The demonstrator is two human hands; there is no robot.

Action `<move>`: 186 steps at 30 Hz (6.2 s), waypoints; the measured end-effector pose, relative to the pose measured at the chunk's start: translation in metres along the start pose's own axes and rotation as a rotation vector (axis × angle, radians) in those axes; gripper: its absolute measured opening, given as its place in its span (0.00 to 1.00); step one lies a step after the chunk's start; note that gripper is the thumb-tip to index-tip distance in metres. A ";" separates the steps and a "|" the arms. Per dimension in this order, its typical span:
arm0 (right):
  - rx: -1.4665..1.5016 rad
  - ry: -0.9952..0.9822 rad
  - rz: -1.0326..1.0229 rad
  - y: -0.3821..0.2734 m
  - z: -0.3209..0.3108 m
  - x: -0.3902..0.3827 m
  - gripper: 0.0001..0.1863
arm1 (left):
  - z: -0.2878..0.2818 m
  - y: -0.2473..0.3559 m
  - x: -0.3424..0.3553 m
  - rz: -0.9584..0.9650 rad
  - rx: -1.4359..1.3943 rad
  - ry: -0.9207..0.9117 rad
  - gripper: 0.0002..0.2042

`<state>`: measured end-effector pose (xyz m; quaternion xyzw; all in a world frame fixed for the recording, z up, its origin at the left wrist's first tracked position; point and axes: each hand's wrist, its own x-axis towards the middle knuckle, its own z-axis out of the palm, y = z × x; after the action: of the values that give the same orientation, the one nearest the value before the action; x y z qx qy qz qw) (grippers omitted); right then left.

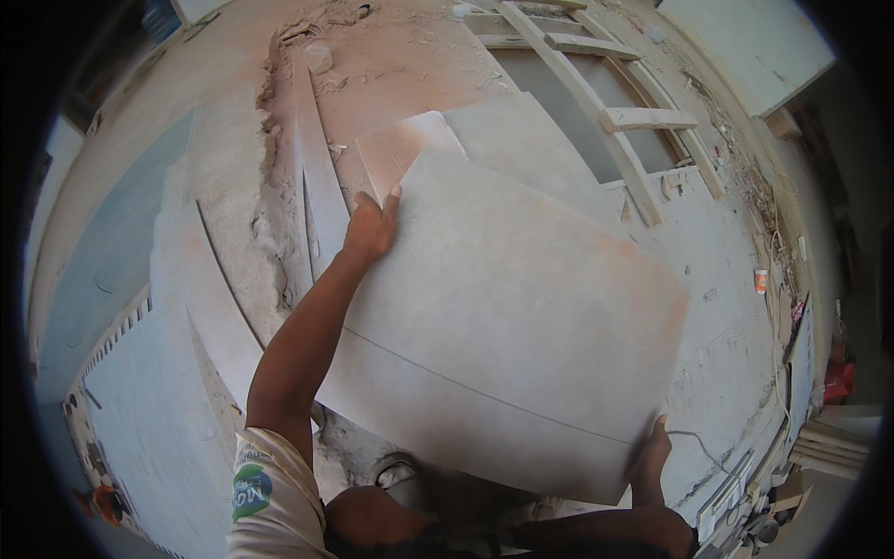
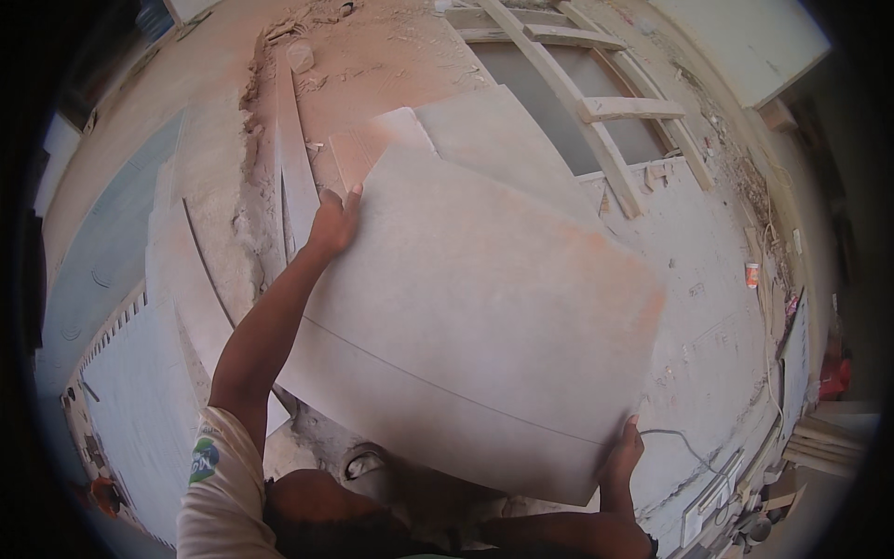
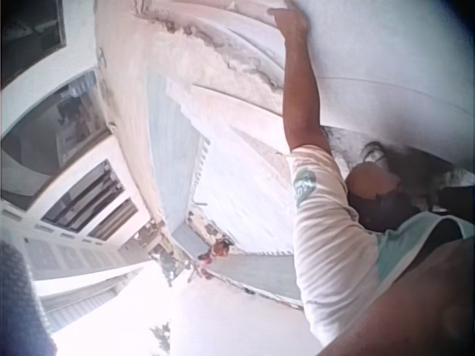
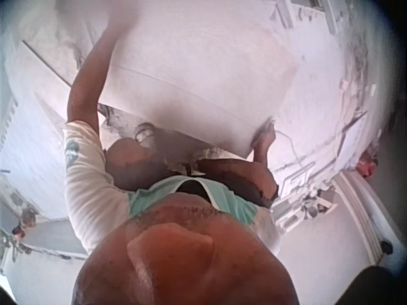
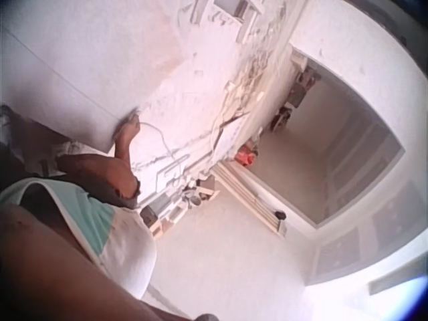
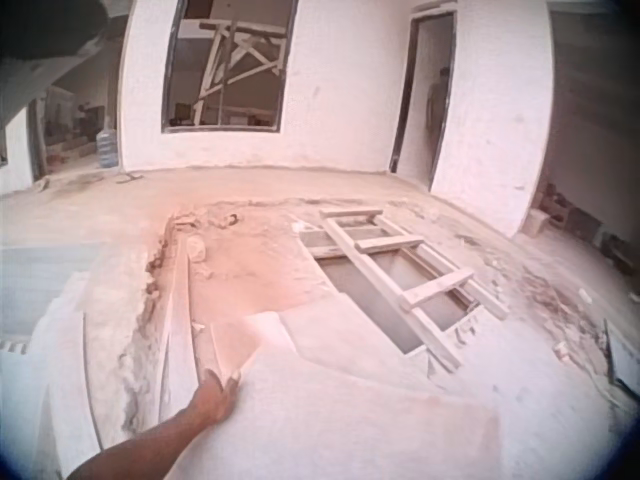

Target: The person cuts a large tile using a hand-held angle grinder, kemudian turns and repositions the tile pieces on the dusty ground.

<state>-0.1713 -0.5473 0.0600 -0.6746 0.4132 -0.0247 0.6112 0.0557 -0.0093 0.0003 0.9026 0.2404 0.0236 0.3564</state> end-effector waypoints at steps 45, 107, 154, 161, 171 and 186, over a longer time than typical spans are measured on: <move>-0.393 -0.617 0.366 0.031 0.118 -0.008 0.33 | -0.045 -0.115 -0.111 -0.445 -0.636 0.125 0.11; -0.833 -0.232 -0.954 -0.099 0.239 0.187 0.37 | 0.086 -0.040 -0.107 -0.446 -0.991 0.377 0.18; -0.919 0.165 -0.265 0.031 0.082 0.121 0.46 | 0.061 -0.053 -0.161 -0.444 -0.536 0.141 0.25; -0.564 -0.141 -0.281 -0.029 0.040 0.082 0.28 | 0.045 0.000 -0.137 -0.066 -0.673 0.481 0.20; -0.664 -0.746 -0.375 -0.197 0.185 -0.004 0.27 | 0.045 0.128 -0.114 -0.035 -1.027 -0.682 0.32; -0.605 -1.240 -0.310 -0.167 0.409 -0.090 0.34 | -0.066 0.061 -0.041 -0.097 -1.366 -0.212 0.38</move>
<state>0.0778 -0.1799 0.1408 -0.7557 -0.1231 0.3932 0.5090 0.0306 -0.0248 0.0952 0.4617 0.1759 0.0654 0.8670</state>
